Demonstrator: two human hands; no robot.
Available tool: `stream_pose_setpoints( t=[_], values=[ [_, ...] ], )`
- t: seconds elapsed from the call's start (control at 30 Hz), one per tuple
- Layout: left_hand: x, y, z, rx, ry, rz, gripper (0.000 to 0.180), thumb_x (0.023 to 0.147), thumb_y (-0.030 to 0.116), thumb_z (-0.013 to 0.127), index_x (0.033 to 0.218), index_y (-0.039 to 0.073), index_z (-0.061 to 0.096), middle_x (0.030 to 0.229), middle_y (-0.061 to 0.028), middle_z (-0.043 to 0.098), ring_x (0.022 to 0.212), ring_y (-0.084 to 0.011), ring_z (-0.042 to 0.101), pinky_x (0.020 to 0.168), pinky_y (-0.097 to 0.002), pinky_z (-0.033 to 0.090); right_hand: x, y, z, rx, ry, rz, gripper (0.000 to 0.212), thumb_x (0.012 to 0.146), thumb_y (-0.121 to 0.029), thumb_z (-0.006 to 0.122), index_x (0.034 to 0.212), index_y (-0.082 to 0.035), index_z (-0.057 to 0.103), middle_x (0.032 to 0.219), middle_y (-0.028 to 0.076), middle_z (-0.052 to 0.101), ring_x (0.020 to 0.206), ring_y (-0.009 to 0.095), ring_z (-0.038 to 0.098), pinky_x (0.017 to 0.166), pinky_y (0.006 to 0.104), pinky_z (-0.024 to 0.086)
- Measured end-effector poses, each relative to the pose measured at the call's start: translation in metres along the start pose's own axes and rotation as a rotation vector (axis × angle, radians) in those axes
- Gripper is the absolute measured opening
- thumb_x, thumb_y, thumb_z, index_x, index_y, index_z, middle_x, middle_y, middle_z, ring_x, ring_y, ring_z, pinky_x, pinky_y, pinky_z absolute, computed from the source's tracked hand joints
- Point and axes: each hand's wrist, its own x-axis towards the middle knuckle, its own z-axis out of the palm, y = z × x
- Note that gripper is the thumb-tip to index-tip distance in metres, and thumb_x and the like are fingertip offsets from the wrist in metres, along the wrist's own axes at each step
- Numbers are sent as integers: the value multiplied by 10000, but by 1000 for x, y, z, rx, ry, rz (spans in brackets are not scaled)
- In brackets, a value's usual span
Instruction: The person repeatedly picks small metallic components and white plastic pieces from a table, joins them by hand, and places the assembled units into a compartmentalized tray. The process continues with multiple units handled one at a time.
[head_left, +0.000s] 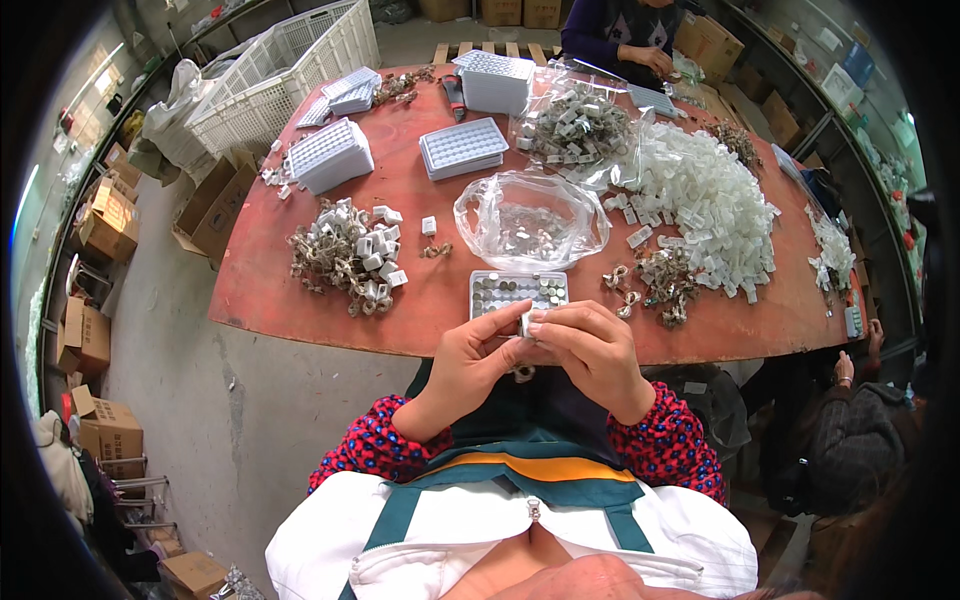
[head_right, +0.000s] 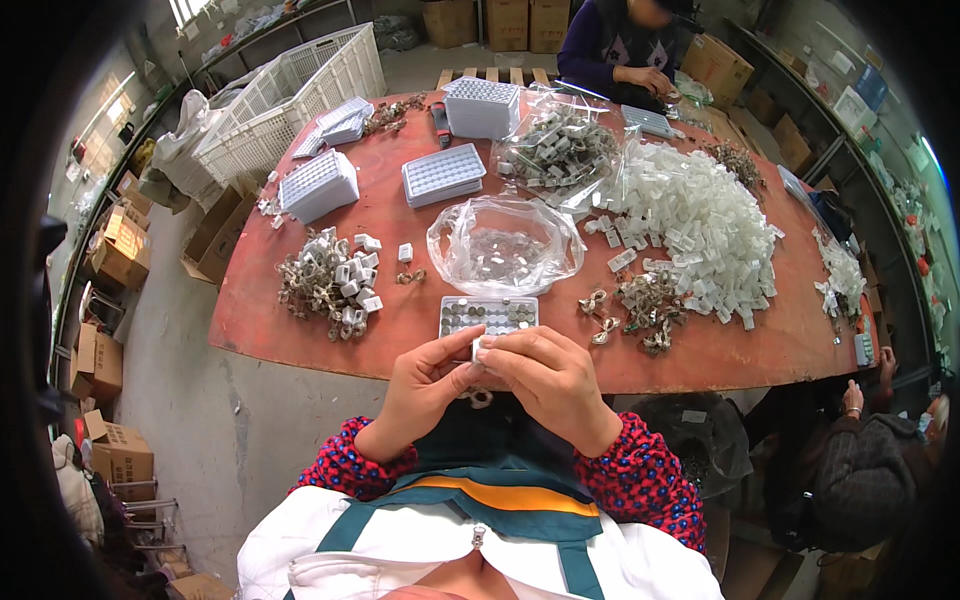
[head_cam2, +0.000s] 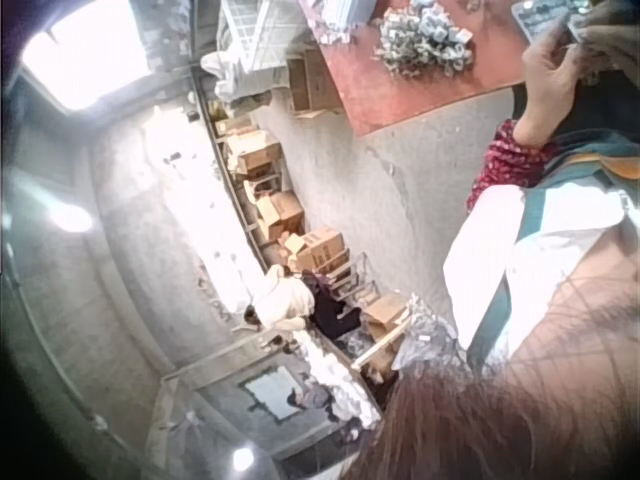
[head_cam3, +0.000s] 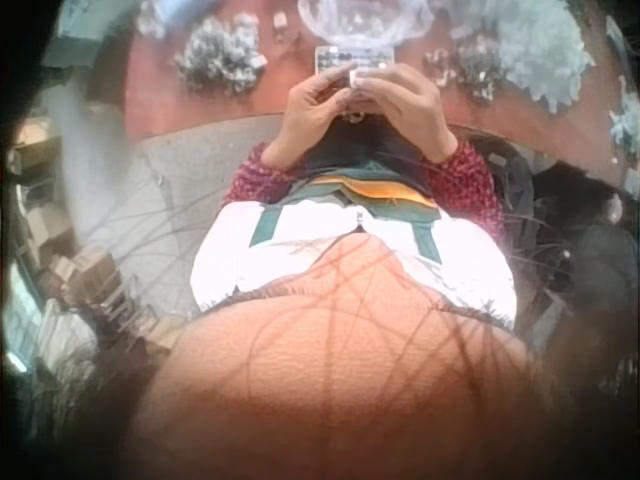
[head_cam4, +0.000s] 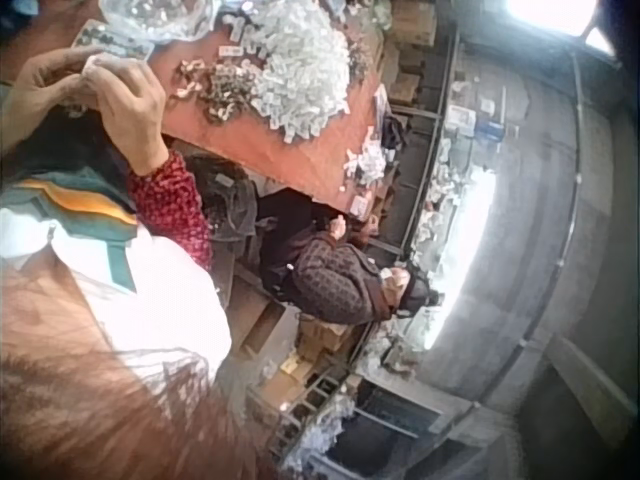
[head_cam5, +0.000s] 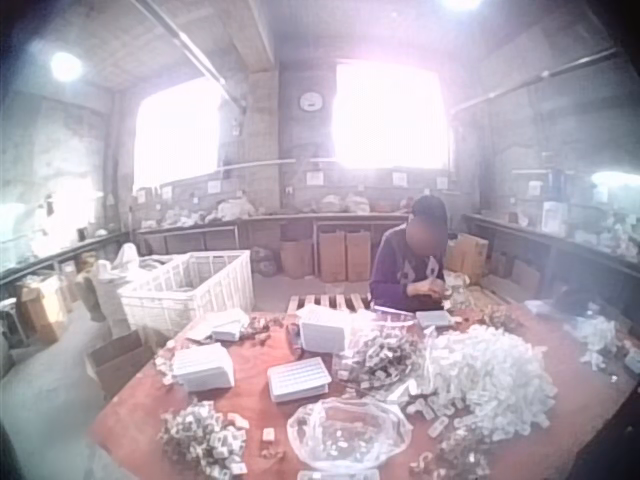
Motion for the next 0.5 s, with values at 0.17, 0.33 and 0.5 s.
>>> stream_pose_setpoints(
  t=[0.17,0.33,0.5],
  values=[
    [-3,-7,-3,29,-18,97,415,1002,39,628,1400,-43,541,1172,-83,675,1063,-109,637,884,-242,536,0,-8,-3,11,-13,-12,242,761,-28,794,996,-56,745,1029,66,723,923,255,694,786,358,571],
    [-9,-14,1,34,48,122,378,981,35,657,1343,-50,591,1170,-91,692,1042,-108,644,896,-238,541,0,-11,2,-33,34,-24,245,763,-87,811,998,-81,742,998,36,719,854,237,694,737,351,566],
    [-12,-22,2,-80,83,137,340,969,27,673,1298,-52,631,1156,-96,705,1006,-106,656,889,-243,555,-3,-10,3,-74,29,-59,256,751,-105,821,994,-94,742,939,17,722,832,216,694,707,337,548]
  ],
)
